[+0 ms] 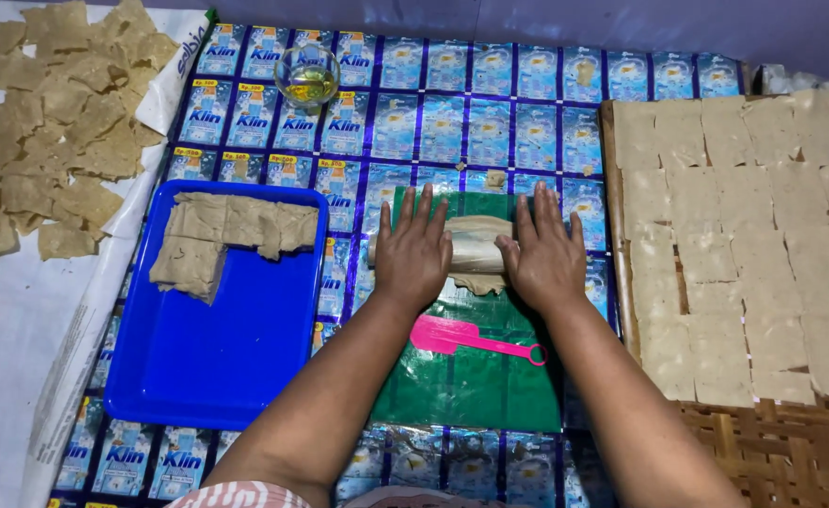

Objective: Rolling out dough into thin sheets, cutting them into squares using a small spatula, and arranging them on a bamboo drying rack.

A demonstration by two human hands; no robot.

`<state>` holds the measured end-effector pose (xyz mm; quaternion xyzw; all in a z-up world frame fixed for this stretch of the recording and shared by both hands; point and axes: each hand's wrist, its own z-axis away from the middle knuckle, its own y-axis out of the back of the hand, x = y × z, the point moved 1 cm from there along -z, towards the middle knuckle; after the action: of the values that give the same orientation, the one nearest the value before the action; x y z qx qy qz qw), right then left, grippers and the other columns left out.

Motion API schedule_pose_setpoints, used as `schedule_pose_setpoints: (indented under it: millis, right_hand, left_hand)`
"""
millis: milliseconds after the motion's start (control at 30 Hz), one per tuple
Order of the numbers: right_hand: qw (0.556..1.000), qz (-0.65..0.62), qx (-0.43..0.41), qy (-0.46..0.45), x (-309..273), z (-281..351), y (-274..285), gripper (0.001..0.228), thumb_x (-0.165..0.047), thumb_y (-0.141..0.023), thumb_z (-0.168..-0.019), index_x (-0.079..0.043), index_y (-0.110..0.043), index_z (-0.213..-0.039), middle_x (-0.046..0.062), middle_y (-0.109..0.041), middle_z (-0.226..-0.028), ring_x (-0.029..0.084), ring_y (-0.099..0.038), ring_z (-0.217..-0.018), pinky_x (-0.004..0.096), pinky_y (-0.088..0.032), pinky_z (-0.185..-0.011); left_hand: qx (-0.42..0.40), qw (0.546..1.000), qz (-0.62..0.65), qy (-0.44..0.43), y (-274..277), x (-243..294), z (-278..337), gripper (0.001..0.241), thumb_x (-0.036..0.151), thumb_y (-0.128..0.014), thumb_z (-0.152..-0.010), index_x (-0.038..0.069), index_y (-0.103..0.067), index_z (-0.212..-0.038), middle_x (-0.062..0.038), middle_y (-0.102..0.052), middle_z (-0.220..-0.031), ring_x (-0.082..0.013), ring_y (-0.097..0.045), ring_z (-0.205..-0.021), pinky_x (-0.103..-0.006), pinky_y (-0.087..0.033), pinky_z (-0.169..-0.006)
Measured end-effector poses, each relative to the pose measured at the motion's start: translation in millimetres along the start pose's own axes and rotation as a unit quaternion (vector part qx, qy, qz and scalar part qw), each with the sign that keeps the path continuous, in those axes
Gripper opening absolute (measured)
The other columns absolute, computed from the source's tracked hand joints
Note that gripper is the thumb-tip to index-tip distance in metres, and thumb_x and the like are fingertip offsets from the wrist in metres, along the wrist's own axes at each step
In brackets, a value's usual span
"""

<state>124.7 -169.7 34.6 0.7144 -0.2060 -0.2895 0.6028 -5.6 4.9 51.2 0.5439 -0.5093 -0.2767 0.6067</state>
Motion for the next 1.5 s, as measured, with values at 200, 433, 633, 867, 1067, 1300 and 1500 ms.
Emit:
schedule_pose_setpoints:
  millis: [200,433,633,867,1067,1300,1500]
  right_hand:
    - [0.996,-0.007,0.069,0.047,-8.4,51.3,-6.0,0.069,-0.046,-0.041,-0.107,-0.006,-0.032,-0.161,0.023,-0.032,-0.166,0.037,-0.031,-0.152,0.059,-0.018,-0.120]
    - [0.988,-0.118,0.098,-0.010,-20.7,99.8,-7.2,0.059,-0.029,-0.058,-0.102,-0.011,-0.042,-0.156,0.017,-0.035,-0.165,0.036,-0.035,-0.149,0.063,-0.013,-0.121]
    - [0.995,-0.039,0.095,0.019,-65.8,169.8,-50.4,0.023,-0.038,-0.066,-0.092,-0.032,-0.067,-0.114,-0.006,-0.058,-0.110,0.021,-0.062,-0.104,0.046,-0.045,-0.092]
    - [0.992,-0.080,0.093,0.007,-43.9,110.0,-2.0,0.028,-0.045,-0.058,-0.102,-0.023,-0.072,-0.091,-0.001,-0.065,-0.106,0.023,-0.065,-0.107,0.044,-0.046,-0.097]
    - [0.994,-0.078,0.022,-0.076,9.9,13.2,19.9,0.063,-0.050,-0.039,-0.108,-0.008,-0.039,-0.156,0.026,-0.030,-0.160,0.045,-0.031,-0.148,0.066,-0.025,-0.117]
    - [0.997,-0.015,-0.057,-0.059,-22.3,59.7,32.8,0.068,-0.050,-0.034,-0.110,-0.005,-0.033,-0.161,0.022,-0.027,-0.168,0.034,-0.018,-0.159,0.066,0.002,-0.123]
    - [0.999,-0.001,0.018,-0.027,-23.4,133.0,-5.4,0.076,-0.050,-0.039,-0.104,-0.005,-0.022,-0.164,0.019,-0.027,-0.168,0.032,-0.022,-0.156,0.070,0.002,-0.121]
  left_hand:
    - [-0.003,0.999,0.002,-0.033,0.7,2.9,50.8,0.051,0.037,-0.036,-0.109,0.016,-0.043,-0.155,-0.015,-0.031,-0.166,-0.0363,-0.023,-0.155,-0.0583,-0.012,-0.123]
    - [-0.030,0.999,-0.002,-0.041,-2.3,-7.3,49.0,0.052,0.043,-0.040,-0.107,0.022,-0.043,-0.155,-0.011,-0.033,-0.166,-0.0347,-0.024,-0.155,-0.0586,-0.016,-0.124]
    - [-0.127,0.992,-0.012,-0.005,-5.6,-12.6,23.4,0.054,0.052,-0.023,-0.109,0.031,-0.040,-0.155,-0.005,-0.033,-0.167,-0.0294,-0.024,-0.156,-0.0563,-0.014,-0.126]
    - [-0.130,0.991,-0.015,-0.002,1.4,-13.0,12.9,0.048,0.051,-0.031,-0.105,0.031,-0.061,-0.137,-0.004,-0.035,-0.166,-0.0300,-0.024,-0.157,-0.0586,-0.010,-0.126]
    - [-0.097,0.995,-0.023,0.014,1.3,-5.4,14.6,0.057,0.044,-0.031,-0.105,0.021,-0.039,-0.157,-0.012,-0.020,-0.171,-0.0303,-0.012,-0.159,-0.0562,-0.001,-0.127]
    - [-0.013,0.999,0.003,-0.046,13.4,1.9,69.8,0.054,0.042,-0.032,-0.110,0.017,-0.038,-0.158,-0.021,-0.031,-0.165,-0.0397,-0.026,-0.154,-0.0616,-0.013,-0.123]
    - [-0.063,0.996,0.000,-0.059,2.1,3.4,126.8,0.055,0.042,-0.029,-0.111,0.024,-0.027,-0.162,-0.016,-0.022,-0.168,-0.0347,-0.017,-0.155,-0.0557,-0.006,-0.123]
